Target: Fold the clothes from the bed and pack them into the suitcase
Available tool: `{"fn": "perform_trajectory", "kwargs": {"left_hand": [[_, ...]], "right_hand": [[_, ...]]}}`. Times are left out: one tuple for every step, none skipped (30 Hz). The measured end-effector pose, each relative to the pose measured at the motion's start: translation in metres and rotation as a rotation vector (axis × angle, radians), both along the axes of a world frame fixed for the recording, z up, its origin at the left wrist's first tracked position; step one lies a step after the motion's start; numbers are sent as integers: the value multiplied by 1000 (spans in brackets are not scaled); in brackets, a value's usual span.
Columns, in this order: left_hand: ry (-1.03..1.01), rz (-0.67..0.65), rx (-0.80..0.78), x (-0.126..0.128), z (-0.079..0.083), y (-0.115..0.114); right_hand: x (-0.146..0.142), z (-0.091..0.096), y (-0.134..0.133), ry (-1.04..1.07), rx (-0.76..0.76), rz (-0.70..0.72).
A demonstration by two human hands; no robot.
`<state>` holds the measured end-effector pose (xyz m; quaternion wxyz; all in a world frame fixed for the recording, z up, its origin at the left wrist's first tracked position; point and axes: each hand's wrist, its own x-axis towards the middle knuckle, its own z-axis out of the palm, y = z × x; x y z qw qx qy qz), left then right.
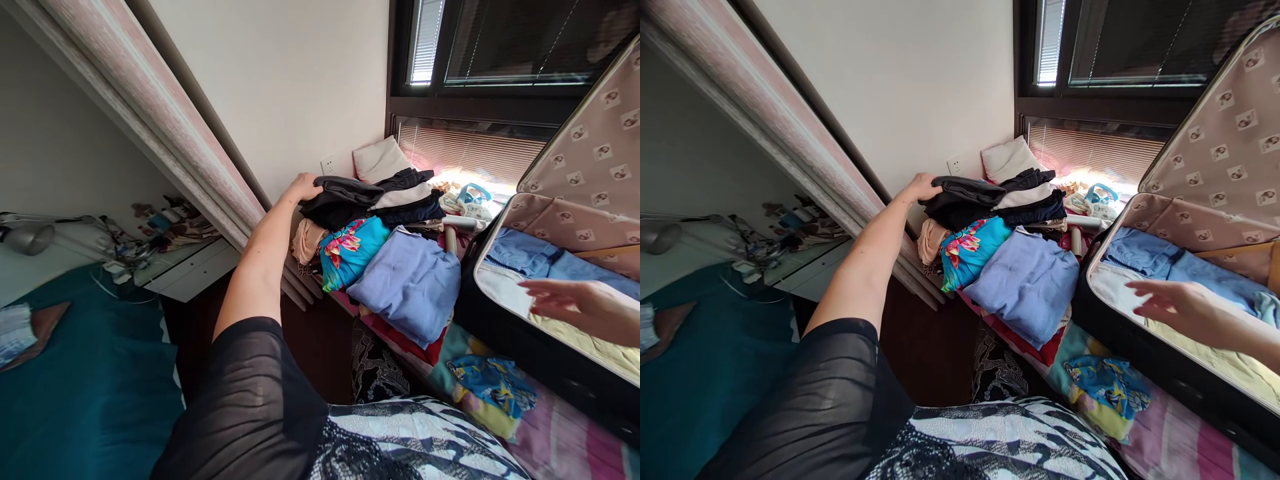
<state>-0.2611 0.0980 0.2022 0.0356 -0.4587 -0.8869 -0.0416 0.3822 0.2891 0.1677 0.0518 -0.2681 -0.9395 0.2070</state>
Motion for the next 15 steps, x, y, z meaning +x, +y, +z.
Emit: {"fn": "perform_trajectory", "kwargs": {"left_hand": [[-3,-8,-7,0,3,4],[-10,-21,-19,1,6,7],[-19,-33,-33,3,8,10],[-25,-42,-46,5,10,11],[-26,-52,-60,8,11,12],[-21,-61,-73,11,13,11],[-12,-68,-89,13,16,10],[-3,-75,-104,16,19,9],[4,-83,-117,20,23,7],[9,-90,-124,26,26,4],[13,-95,-125,34,29,2],[19,-99,-123,45,31,-1],[29,-104,-121,58,32,-5],[48,-108,-117,75,30,-9],[71,-114,-116,94,26,-14]], "right_hand": [[-27,0,0,26,-222,-1],[-58,2,-4,95,-421,-8],[-92,5,-11,141,-592,10],[-127,9,-20,195,-732,5],[-164,13,-30,229,-849,-14],[-201,16,-41,270,-953,-62],[-238,17,-51,301,-1048,-124],[-273,17,-59,318,-1139,-159],[-306,16,-66,319,-1222,-206],[-336,14,-72,333,-1301,-247],[-364,12,-75,349,-1371,-277],[-389,9,-78,374,-1427,-294],[-411,6,-80,407,-1469,-295],[-430,3,-82,442,-1485,-270],[-445,0,-85,488,-1450,-208]]}}
